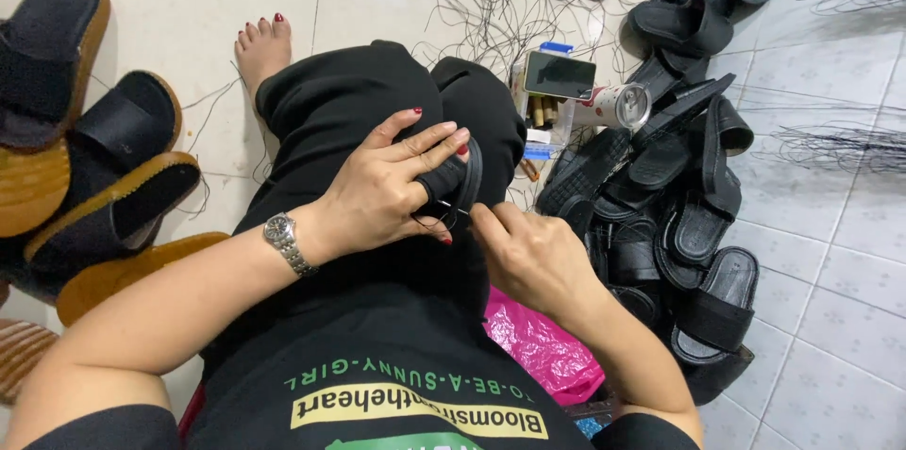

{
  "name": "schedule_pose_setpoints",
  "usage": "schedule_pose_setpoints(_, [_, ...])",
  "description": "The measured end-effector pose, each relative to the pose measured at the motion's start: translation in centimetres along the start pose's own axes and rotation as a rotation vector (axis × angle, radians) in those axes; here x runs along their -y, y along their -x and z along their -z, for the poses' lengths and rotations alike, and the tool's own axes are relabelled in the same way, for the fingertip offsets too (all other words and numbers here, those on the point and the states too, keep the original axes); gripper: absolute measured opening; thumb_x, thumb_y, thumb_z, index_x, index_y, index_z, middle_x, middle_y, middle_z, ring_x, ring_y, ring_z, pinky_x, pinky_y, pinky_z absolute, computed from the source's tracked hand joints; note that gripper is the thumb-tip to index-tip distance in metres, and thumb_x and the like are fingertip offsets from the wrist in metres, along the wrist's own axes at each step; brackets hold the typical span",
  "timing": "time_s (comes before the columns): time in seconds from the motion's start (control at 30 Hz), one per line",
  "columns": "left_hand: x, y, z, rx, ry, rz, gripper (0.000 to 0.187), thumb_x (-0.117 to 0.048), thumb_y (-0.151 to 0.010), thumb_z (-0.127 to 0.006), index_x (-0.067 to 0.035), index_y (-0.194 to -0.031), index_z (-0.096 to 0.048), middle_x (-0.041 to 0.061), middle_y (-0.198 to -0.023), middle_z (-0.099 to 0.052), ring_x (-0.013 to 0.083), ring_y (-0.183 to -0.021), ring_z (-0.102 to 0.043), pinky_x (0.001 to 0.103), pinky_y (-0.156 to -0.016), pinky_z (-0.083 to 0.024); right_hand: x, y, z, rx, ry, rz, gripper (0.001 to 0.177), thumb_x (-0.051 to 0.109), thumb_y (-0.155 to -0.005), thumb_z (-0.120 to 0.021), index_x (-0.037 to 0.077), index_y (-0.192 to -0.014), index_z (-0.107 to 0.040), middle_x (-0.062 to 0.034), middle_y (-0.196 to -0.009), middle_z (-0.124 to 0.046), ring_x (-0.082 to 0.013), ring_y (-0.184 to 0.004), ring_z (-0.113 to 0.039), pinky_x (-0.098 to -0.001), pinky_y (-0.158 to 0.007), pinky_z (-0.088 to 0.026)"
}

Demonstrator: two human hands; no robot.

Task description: Hand-sewing a strap onto a black sandal using a needle and thread.

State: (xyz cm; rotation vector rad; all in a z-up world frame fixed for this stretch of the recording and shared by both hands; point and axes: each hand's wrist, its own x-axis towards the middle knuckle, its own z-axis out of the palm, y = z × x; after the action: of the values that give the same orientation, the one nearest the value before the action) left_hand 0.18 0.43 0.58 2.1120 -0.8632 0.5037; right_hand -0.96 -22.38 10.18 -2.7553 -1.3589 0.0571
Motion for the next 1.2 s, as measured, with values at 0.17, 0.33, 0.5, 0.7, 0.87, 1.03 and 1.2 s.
schedule_pose_setpoints(0.17, [-2.8,3.6,0.7,-0.289,-0.095,0.128,0.046,-0.051,-0.082,-0.082,-0.007,-0.093,-0.077,0.007,-0.118,-0.070,0.0365,-0.122,-0.061,0.061,-0.110,-0.039,1.8,0.3,0.5,0.014,0.079,-0.103,0.025,0.025,-0.092,-0.058,0.016,-0.115,-0.062,0.0029,-0.074,-0.055,-0.0167,-0.052,-0.065,-0.0300,-0.046,-0.053])
schedule_pose_setpoints(0.33, [-5.5,6.0,1.2,-0.177,-0.166,0.109,0.031,-0.037,-0.087,-0.077,-0.016,-0.066,-0.071,-0.003,-0.099,-0.068,0.0241,-0.103,-0.061,0.049,-0.092,-0.042,4.6,1.4,0.1,-0.023,0.154,-0.136,0.023,0.025,-0.093,-0.056,0.020,-0.114,-0.062,0.0042,-0.074,-0.052,-0.0143,-0.050,-0.062,-0.0278,-0.045,-0.051])
schedule_pose_setpoints(0.5, [-6.3,4.2,3.4,-0.123,0.247,0.370,0.030,-0.025,-0.078,-0.080,-0.011,-0.055,-0.065,-0.002,-0.086,-0.064,0.0240,-0.084,-0.062,0.039,-0.074,-0.048,4.8,2.3,-1.2,-0.038,0.173,-0.180,0.027,0.023,-0.093,-0.051,0.018,-0.117,-0.061,0.0041,-0.076,-0.052,-0.0132,-0.052,-0.061,-0.0259,-0.046,-0.051])
schedule_pose_setpoints(0.7, [-7.5,1.3,5.8,0.020,1.359,0.914,0.020,-0.006,-0.095,-0.066,-0.003,-0.112,-0.075,0.007,-0.065,-0.064,0.0112,-0.062,-0.058,0.026,-0.059,-0.048,4.3,2.1,-2.1,-0.172,0.123,-0.212,0.019,0.018,-0.096,-0.056,0.012,-0.113,-0.062,-0.0058,-0.098,-0.065,-0.0227,-0.070,-0.066,-0.0317,-0.060,-0.054])
schedule_pose_setpoints(0.87, [-6.6,1.8,4.0,0.000,0.743,1.203,0.022,-0.013,-0.085,-0.081,-0.004,-0.104,-0.078,0.008,-0.057,-0.072,0.0100,-0.052,-0.064,0.023,-0.048,-0.049,3.8,1.8,-1.6,-0.132,-0.028,-0.175,0.018,0.018,-0.095,-0.063,0.013,-0.113,-0.061,-0.0018,-0.091,-0.066,-0.0200,-0.065,-0.069,-0.0300,-0.056,-0.054])
schedule_pose_setpoints(1.03, [-5.1,0.9,4.2,0.284,0.887,1.172,0.022,-0.014,-0.088,-0.074,-0.006,-0.108,-0.079,0.008,-0.092,-0.082,0.0094,-0.080,-0.072,0.025,-0.072,-0.059,4.2,2.8,0.6,0.092,0.056,-0.225,0.045,0.012,-0.084,-0.058,0.020,-0.129,-0.056,-0.0009,-0.090,-0.058,-0.0206,-0.063,-0.063,-0.0348,-0.049,-0.050])
schedule_pose_setpoints(1.2, [-5.5,2.1,3.5,0.193,0.776,0.831,0.040,-0.007,-0.086,-0.076,-0.013,-0.125,-0.071,-0.004,-0.095,-0.071,0.0049,-0.058,-0.038,0.020,-0.064,-0.046,3.1,6.7,6.4,0.456,-0.014,-0.319,0.071,0.016,-0.081,-0.056,0.026,-0.150,-0.045,0.0008,-0.084,-0.051,-0.0220,-0.064,-0.062,-0.0426,-0.037,-0.046])
